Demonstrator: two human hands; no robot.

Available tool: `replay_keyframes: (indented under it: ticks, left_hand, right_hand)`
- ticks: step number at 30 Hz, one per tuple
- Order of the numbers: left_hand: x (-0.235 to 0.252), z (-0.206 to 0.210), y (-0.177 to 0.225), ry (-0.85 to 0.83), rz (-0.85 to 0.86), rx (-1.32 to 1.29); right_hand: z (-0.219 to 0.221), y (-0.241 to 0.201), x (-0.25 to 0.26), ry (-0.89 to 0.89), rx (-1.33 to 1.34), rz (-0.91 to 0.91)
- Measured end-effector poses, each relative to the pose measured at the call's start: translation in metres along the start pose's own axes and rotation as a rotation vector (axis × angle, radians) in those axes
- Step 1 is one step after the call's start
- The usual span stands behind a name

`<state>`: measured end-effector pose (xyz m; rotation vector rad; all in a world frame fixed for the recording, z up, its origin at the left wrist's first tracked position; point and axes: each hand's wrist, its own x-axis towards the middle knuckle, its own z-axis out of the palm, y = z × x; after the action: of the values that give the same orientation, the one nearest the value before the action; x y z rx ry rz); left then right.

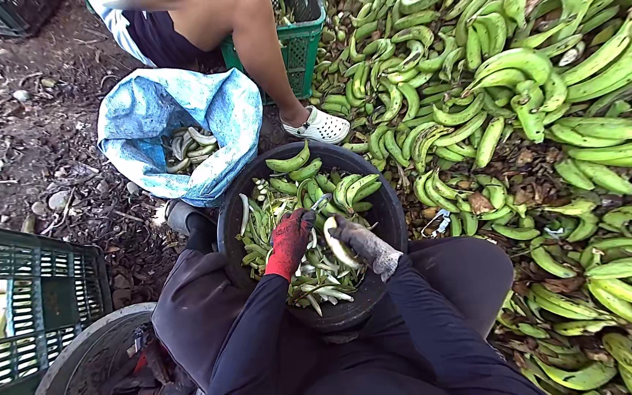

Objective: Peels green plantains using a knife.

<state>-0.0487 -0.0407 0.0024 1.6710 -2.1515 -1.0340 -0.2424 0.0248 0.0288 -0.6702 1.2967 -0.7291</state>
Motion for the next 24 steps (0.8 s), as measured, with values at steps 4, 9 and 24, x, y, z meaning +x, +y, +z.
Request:
replay_keyframes:
  ticks: [4,9,24]
  left_hand:
    - [-0.019,0.008,0.008,-0.009,0.234,-0.046]
    - [-0.042,0.018,0.015,-0.008,0.549,0.098]
    - [-0.036,0.011,0.019,0.087,0.480,0.122]
  right_hand:
    - [-0.019,0.011,0.010,0.133,0.657,0.036]
    - [-0.043,0.012,0.010,-0.030,0.885,-0.090]
    - [-0.013,0.003,0.006,0.019,0.646,-0.132]
